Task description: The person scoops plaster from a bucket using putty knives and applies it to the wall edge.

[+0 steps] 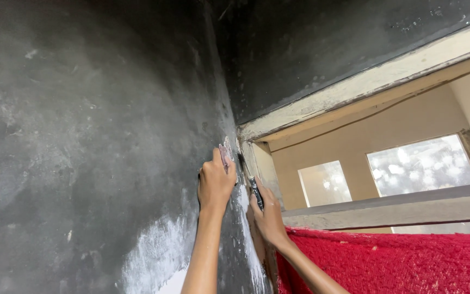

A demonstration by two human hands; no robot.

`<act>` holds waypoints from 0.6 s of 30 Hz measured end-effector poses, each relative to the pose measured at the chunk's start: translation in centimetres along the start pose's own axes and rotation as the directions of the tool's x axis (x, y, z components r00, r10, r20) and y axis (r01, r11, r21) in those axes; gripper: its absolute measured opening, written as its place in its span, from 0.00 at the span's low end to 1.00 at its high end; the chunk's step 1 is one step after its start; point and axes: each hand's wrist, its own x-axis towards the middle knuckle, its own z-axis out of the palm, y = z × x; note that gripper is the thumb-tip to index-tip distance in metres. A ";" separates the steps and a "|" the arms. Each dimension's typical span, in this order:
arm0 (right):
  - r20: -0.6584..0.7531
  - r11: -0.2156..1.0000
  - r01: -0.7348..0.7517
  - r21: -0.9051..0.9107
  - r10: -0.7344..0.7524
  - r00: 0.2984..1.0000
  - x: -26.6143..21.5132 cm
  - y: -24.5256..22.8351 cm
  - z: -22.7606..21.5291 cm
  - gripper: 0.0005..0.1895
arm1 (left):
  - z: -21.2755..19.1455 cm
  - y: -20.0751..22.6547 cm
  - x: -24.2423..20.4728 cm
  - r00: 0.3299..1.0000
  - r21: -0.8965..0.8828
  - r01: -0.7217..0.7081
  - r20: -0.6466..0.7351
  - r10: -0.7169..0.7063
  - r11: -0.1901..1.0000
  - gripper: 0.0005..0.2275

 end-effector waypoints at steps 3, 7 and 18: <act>-0.014 0.999 -0.015 -0.050 0.015 1.000 -0.4 -0.5 -0.4 0.29 | 0.0 0.1 0.0 1.000 -0.002 0.007 0.011 -0.007 1.000 0.10; 0.011 0.999 0.025 -0.021 -0.025 1.000 0.6 -0.5 0.1 0.29 | 0.1 0.1 0.0 1.000 0.010 0.007 0.016 -0.007 1.000 0.10; 0.106 0.999 -0.022 -0.023 0.024 0.994 -0.7 -2.1 -1.5 0.32 | -0.6 0.2 -0.3 0.999 -0.009 -0.031 -0.024 0.030 0.999 0.11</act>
